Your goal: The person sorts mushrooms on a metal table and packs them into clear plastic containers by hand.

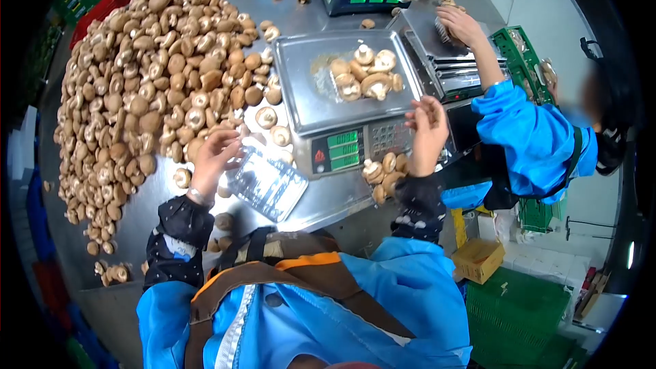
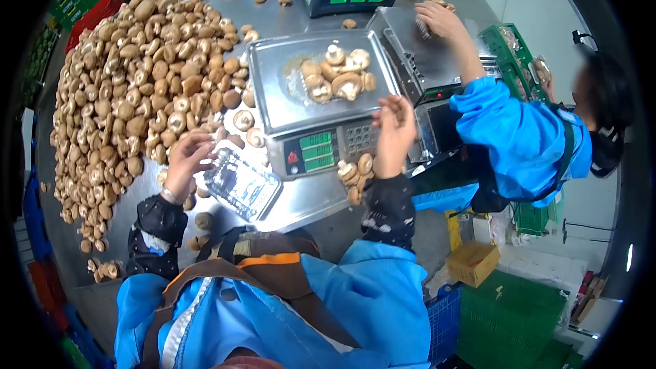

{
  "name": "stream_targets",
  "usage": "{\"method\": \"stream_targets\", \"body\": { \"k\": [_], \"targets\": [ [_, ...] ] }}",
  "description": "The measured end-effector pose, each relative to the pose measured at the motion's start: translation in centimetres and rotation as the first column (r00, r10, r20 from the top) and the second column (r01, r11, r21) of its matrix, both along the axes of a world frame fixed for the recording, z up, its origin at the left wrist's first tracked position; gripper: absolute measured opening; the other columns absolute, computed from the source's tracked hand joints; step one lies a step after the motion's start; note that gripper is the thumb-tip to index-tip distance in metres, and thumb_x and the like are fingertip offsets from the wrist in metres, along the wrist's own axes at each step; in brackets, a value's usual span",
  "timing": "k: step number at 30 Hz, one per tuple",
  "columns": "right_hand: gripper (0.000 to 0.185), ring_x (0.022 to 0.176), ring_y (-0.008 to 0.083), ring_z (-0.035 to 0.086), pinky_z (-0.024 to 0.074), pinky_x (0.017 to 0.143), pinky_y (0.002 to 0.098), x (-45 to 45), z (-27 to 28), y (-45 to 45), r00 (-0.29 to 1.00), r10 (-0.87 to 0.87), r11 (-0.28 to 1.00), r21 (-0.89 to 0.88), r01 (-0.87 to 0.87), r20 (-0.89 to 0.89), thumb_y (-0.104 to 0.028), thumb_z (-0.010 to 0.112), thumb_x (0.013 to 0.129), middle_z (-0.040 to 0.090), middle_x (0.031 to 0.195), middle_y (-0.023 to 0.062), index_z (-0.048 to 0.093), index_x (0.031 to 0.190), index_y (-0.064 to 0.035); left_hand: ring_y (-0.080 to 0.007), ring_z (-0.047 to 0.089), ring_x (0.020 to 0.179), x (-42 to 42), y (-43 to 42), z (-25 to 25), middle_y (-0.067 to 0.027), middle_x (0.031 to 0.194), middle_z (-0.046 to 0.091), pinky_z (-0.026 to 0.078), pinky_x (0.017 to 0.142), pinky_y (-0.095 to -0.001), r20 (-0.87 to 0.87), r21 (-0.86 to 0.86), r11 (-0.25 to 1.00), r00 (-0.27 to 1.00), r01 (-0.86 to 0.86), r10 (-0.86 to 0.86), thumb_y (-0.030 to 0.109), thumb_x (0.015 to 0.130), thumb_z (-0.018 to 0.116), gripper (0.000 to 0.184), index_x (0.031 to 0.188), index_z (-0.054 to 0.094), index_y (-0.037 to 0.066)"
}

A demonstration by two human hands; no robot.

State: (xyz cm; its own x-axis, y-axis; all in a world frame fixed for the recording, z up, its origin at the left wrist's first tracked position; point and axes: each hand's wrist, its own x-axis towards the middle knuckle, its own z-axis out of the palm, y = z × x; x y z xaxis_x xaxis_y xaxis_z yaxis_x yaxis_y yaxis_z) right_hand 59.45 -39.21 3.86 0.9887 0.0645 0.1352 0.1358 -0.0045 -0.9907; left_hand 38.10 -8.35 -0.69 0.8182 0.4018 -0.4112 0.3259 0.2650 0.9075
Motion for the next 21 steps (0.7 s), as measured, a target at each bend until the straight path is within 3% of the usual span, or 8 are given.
{"method": "stream_targets", "body": {
  "k": [3, 4, 6, 8, 10, 13, 16, 21],
  "targets": [
    [0.020, 0.078, 0.0106, 0.056, 0.0459, 0.067, 0.0233, -7.7, -3.8, 3.8, 0.950, 0.255, 0.946, -0.250, -0.207, 0.182, -0.002, 0.051, 0.088, 0.060, 0.096, 0.0043, 0.056, 0.107, -0.0040, -0.0096, 0.059, 0.079, -6.2, 1.3, -2.9, -0.0022, 0.091, 0.062, 0.049, 0.066, -0.0234, 0.052, 0.175, 0.981, 0.996, -0.087, 0.079, 0.009, 0.088, 0.060, 0.020, 0.108, 0.056, 0.004],
    [0.018, 0.080, 0.0122, 0.058, 0.0470, 0.070, 0.0260, -11.3, -3.3, 5.4, 0.913, 0.394, 0.871, -0.274, -0.408, -0.109, -0.003, 0.055, 0.086, 0.061, 0.095, 0.0060, 0.059, 0.104, -0.0043, -0.0085, 0.058, 0.075, -7.6, 1.6, -3.3, -0.0024, 0.088, 0.063, 0.048, 0.064, -0.0224, 0.042, 0.152, 0.984, 0.996, -0.089, 0.083, 0.008, 0.088, 0.060, 0.020, 0.107, 0.056, 0.004],
    [0.022, 0.082, 0.0229, 0.059, 0.0483, 0.074, 0.0326, -15.8, -6.2, 7.4, 0.765, 0.643, 0.692, -0.459, -0.557, 0.041, -0.011, 0.067, 0.078, 0.060, 0.091, 0.0093, 0.061, 0.099, -0.0050, -0.0093, 0.058, 0.072, -8.9, 0.8, -3.3, -0.0036, 0.085, 0.063, 0.046, 0.063, -0.0212, 0.051, 0.303, 0.949, 0.996, -0.089, 0.078, 0.008, 0.087, 0.060, 0.018, 0.104, 0.057, 0.003],
    [0.028, 0.088, 0.0268, 0.057, 0.0468, 0.074, 0.0366, -19.1, -4.6, 9.3, 0.655, 0.746, 0.519, -0.719, -0.462, 0.118, -0.028, 0.071, 0.075, 0.059, 0.088, 0.0094, 0.062, 0.093, -0.0077, -0.0135, 0.062, 0.078, -9.6, 0.5, -3.6, -0.0054, 0.087, 0.062, 0.050, 0.072, -0.0246, -0.029, 0.325, 0.945, 0.999, -0.032, 0.044, 0.008, 0.086, 0.060, 0.020, 0.104, 0.056, 0.001],
    [0.023, 0.080, 0.0281, 0.059, 0.0473, 0.066, 0.0381, -21.0, -6.0, 11.0, 0.657, 0.712, 0.554, -0.773, -0.309, 0.248, -0.025, 0.067, 0.077, 0.059, 0.082, 0.0096, 0.061, 0.088, -0.0051, -0.0146, 0.062, 0.086, -9.7, -0.2, -3.5, -0.0060, 0.091, 0.061, 0.050, 0.075, -0.0266, 0.027, 0.236, 0.972, 1.000, 0.001, -0.008, 0.007, 0.085, 0.061, 0.016, 0.099, 0.057, 0.000],
    [0.017, 0.069, 0.0297, 0.061, 0.0472, 0.059, 0.0399, -22.2, -9.9, 11.9, 0.602, 0.798, 0.264, -0.919, -0.294, 0.036, -0.021, 0.062, 0.080, 0.060, 0.074, 0.0115, 0.060, 0.077, -0.0042, -0.0131, 0.063, 0.083, -10.5, -0.7, -4.9, -0.0032, 0.089, 0.063, 0.049, 0.074, -0.0240, 0.184, 0.380, 0.925, 0.979, 0.010, -0.086, 0.004, 0.085, 0.061, 0.015, 0.099, 0.057, 0.001],
    [0.010, 0.063, 0.0282, 0.062, 0.0483, 0.055, 0.0392, -23.3, -10.6, 12.2, 0.558, 0.827, 0.247, -0.937, -0.249, 0.070, -0.013, 0.056, 0.075, 0.061, 0.069, 0.0117, 0.063, 0.073, -0.0056, -0.0114, 0.061, 0.081, -12.1, -0.8, -5.1, -0.0037, 0.090, 0.064, 0.050, 0.074, -0.0244, 0.126, 0.338, 0.938, 0.984, 0.073, -0.122, 0.003, 0.084, 0.061, 0.017, 0.101, 0.060, 0.001],
    [0.024, 0.063, 0.0283, 0.063, 0.0486, 0.057, 0.0390, -25.6, -10.1, 11.9, 0.534, 0.846, 0.189, -0.931, -0.312, -0.007, -0.029, 0.059, 0.081, 0.062, 0.066, 0.0121, 0.064, 0.075, -0.0066, -0.0176, 0.063, 0.079, -13.5, -0.5, -5.4, -0.0078, 0.087, 0.064, 0.050, 0.070, -0.0286, 0.055, 0.588, 0.806, 0.991, 0.065, -0.120, 0.007, 0.081, 0.063, 0.022, 0.102, 0.060, 0.003]
  ]
}}
